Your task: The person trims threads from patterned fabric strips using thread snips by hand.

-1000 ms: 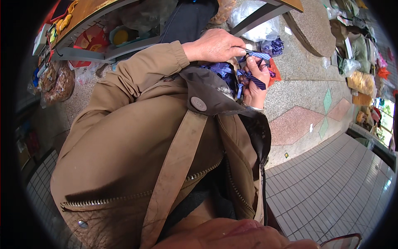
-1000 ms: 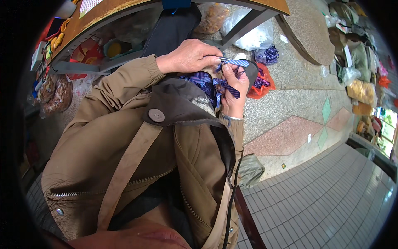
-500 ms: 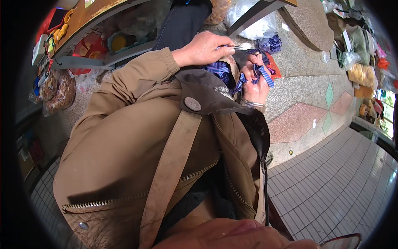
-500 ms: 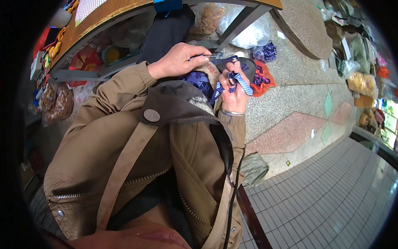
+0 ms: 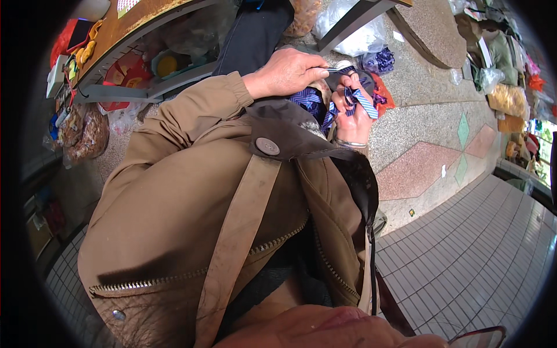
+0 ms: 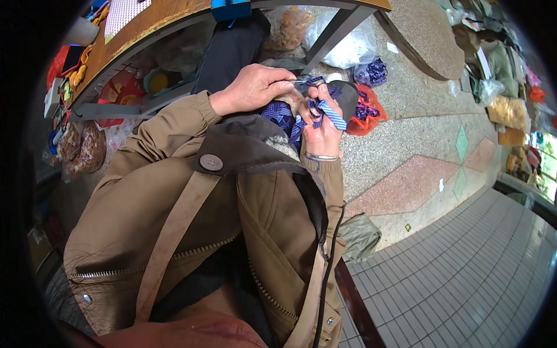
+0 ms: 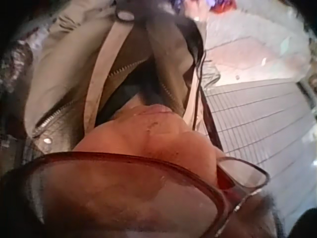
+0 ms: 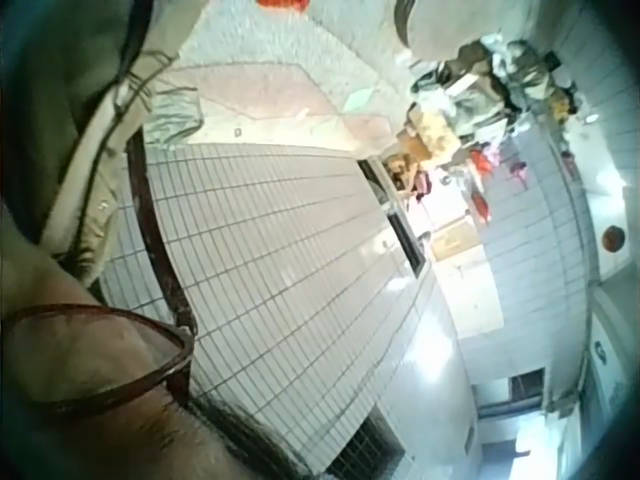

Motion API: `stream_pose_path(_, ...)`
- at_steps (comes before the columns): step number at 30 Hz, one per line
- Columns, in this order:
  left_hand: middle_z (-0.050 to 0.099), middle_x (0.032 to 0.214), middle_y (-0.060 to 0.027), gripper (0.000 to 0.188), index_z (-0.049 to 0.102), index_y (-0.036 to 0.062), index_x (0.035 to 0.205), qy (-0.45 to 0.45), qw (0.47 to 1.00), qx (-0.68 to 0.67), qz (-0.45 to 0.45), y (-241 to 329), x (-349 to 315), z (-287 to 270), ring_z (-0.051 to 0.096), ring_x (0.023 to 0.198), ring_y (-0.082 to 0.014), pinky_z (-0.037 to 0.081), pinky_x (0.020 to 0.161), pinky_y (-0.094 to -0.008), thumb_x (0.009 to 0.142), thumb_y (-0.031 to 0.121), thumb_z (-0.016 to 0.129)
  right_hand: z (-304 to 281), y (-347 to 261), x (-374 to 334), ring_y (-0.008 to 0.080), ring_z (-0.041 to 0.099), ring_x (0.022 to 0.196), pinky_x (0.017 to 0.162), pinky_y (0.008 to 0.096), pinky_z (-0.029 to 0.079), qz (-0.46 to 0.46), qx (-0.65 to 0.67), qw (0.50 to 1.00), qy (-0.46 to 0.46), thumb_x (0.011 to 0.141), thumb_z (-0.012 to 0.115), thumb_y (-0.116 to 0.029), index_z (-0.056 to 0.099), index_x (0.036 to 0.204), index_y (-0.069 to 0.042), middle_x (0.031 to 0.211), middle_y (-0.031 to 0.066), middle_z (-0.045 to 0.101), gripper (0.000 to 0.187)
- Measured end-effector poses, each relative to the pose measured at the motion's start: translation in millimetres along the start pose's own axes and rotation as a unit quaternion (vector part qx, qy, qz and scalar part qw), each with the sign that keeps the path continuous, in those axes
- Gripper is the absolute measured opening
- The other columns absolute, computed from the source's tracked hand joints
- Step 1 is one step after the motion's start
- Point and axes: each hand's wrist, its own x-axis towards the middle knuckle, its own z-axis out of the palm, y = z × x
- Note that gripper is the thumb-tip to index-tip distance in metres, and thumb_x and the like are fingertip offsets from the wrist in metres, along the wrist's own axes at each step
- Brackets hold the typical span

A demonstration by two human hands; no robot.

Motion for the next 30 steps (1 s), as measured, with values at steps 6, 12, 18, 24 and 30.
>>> stream_pose_path(6,0.067,0.083,-0.014,0.023,0.068,0.0075,0.098,0.002,1.0,0.0,0.006,-1.0,-0.8,-1.1,0.065,0.076,-0.0316,0.05,0.065,-0.0364,0.09,0.027,0.057,-2.8,1.2,1.9,0.0062,0.04,0.046,0.037,0.0205,0.031,0.003,0.003,1.0,-0.013,0.097,0.051,-0.014,0.051,0.091,-0.005,0.079,0.006,0.058,0.011)
stream_pose_path(12,0.067,0.083,-0.0138,0.023,0.068,0.0073,0.098,-0.006,1.0,-0.006,-0.014,-1.6,-0.6,-2.8,0.065,0.076,-0.0313,0.05,0.065,-0.0363,0.09,0.026,0.057,-4.7,0.9,2.8,0.0069,0.041,0.046,0.037,0.0212,0.031,0.0,0.014,1.0,-0.007,0.095,0.054,-0.012,0.051,0.09,-0.005,0.08,0.0071,0.059,0.009)
stream_pose_path(18,0.067,0.084,-0.0142,0.023,0.067,0.0079,0.098,0.005,1.0,0.008,-0.022,-0.7,-1.4,-1.4,0.065,0.077,-0.032,0.05,0.066,-0.0373,0.09,0.027,0.058,-1.0,0.4,1.3,0.0073,0.041,0.045,0.037,0.0215,0.032,-0.012,0.016,1.0,0.009,0.094,0.055,-0.012,0.05,0.088,-0.005,0.079,0.0071,0.059,0.01)
stream_pose_path(24,0.067,0.083,-0.0143,0.023,0.067,0.0081,0.098,-0.001,1.0,0.01,-0.019,-2.4,-0.3,2.1,0.065,0.077,-0.0322,0.05,0.065,-0.0374,0.089,0.027,0.058,-0.6,2.8,1.4,0.0068,0.04,0.045,0.037,0.0214,0.032,-0.01,0.006,1.0,0.005,0.094,0.054,-0.012,0.05,0.088,-0.005,0.08,0.0066,0.059,0.01)
stream_pose_path(30,0.066,0.082,-0.0142,0.022,0.068,0.0078,0.097,0.0,1.0,0.001,-0.02,-4.0,-2.3,1.2,0.065,0.076,-0.0321,0.05,0.065,-0.0373,0.089,0.026,0.058,-1.5,5.2,3.5,0.0069,0.04,0.045,0.036,0.0213,0.032,-0.012,-0.001,1.0,0.013,0.095,0.054,-0.013,0.051,0.088,-0.005,0.079,0.0067,0.06,0.011)
